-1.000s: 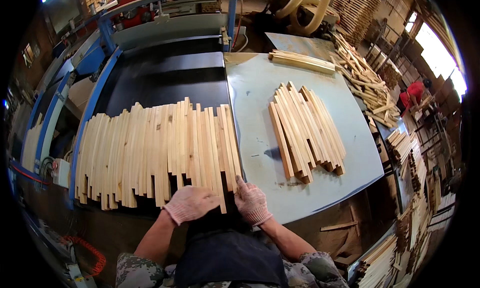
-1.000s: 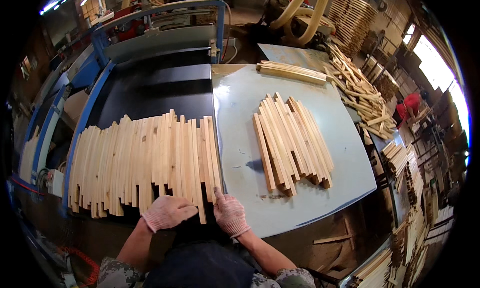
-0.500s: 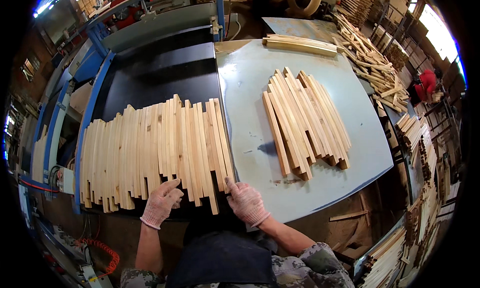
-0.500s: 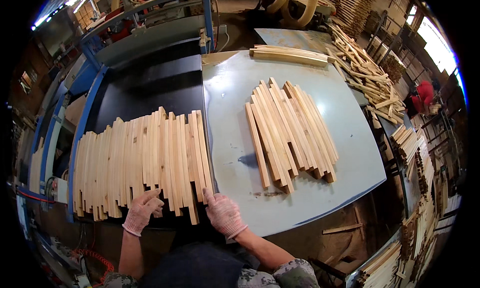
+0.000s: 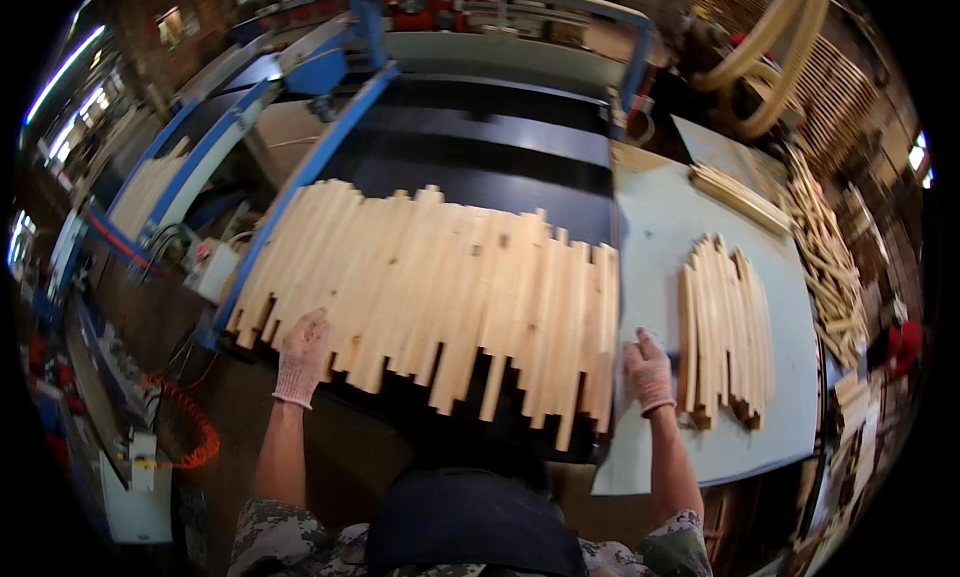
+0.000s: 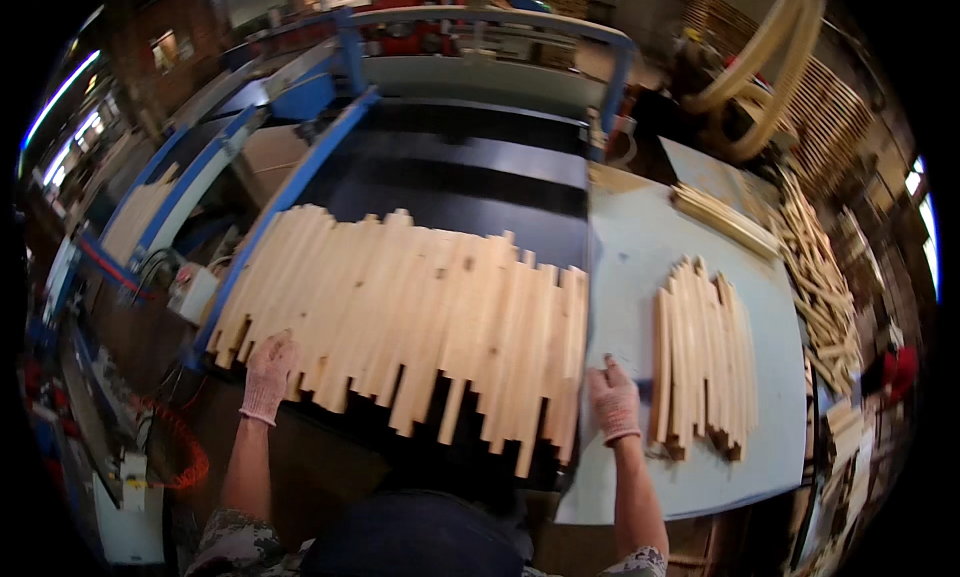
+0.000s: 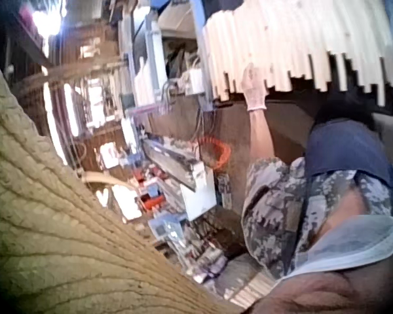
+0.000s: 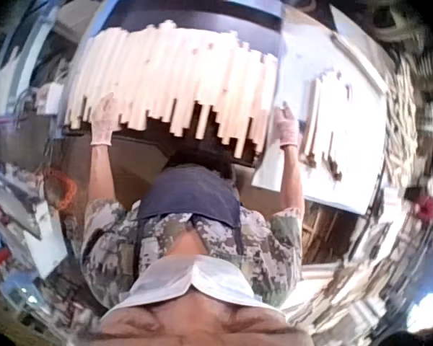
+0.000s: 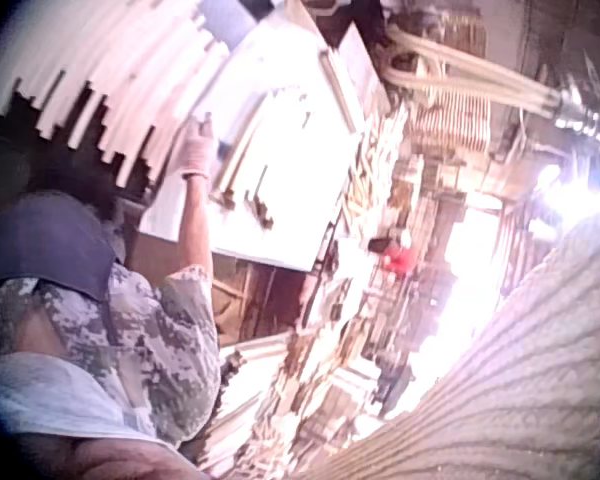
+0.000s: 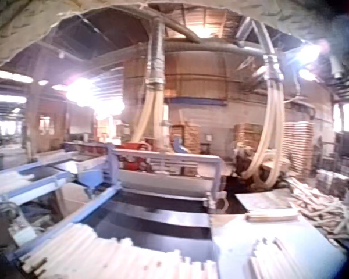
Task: The person gathers wooden slats from a table and feeds them onto the conveyor belt of a woodworking machine.
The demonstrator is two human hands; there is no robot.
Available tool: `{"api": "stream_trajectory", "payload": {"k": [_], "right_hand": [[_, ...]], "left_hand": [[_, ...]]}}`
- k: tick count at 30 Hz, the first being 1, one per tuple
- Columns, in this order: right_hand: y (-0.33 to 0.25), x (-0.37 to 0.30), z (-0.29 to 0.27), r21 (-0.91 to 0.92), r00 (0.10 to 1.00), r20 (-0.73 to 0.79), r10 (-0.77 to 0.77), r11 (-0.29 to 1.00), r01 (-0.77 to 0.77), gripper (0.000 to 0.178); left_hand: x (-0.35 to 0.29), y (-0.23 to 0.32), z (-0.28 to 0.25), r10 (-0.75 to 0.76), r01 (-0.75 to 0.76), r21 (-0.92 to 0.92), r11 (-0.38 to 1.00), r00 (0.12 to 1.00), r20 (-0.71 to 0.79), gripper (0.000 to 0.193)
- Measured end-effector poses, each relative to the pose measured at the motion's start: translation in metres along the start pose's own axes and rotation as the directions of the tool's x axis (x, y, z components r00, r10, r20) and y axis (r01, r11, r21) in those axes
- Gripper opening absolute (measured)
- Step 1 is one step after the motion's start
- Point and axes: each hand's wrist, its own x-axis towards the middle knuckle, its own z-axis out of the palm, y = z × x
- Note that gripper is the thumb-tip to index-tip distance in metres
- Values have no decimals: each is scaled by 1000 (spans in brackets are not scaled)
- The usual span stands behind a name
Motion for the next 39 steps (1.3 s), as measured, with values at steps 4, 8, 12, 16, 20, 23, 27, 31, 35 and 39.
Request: {"api": "stream_trajectory", "payload": {"k": [4, 8, 12, 16, 20, 23, 27, 31, 35, 39], "right_hand": [[-13, 50, 48, -293, 989, -134, -60, 956, 19, 62], [-76, 37, 71, -470, 974, -211, 80, 865, -173, 66], [-57, 31, 74, -477, 976, -216, 5, 872, -110, 59], [-69, 31, 61, -511, 989, -150, 16, 855, -91, 55], [-32, 37, 63, -392, 943, -304, -132, 920, 2, 53], [-8, 46, 56, -275, 926, -351, -137, 961, 37, 54], [18, 76, 51, 86, 959, -276, -59, 993, 86, 56], [2, 73, 50, 570, 992, -119, 33, 821, 41, 61], [13, 51, 54, 772, 995, -64, 78, 635, 0, 58], [16, 71, 46, 840, 989, -99, 107, 542, 26, 41]], "left_hand": [[26, -44, -63, 59, -62, -8, 998, 977, -206, 44], [40, -82, -127, 106, -30, 219, 975, 932, -346, 48], [91, -95, -181, 333, 38, 621, 783, 818, -470, 65], [147, -81, -203, 386, 243, 836, 493, 799, -460, 77], [182, -81, -212, 282, 270, 889, 370, 879, -384, 68], [184, -113, -224, 385, 123, 866, 485, 859, -337, 66], [179, -91, -210, 232, 274, 837, 474, 878, -419, 76], [162, -63, -207, 160, 115, 538, 835, 885, -437, 72], [67, -86, -198, 177, -194, -195, 962, 979, -99, 48], [-2, -55, -99, 313, -61, -552, 831, 873, 375, 42]]}}
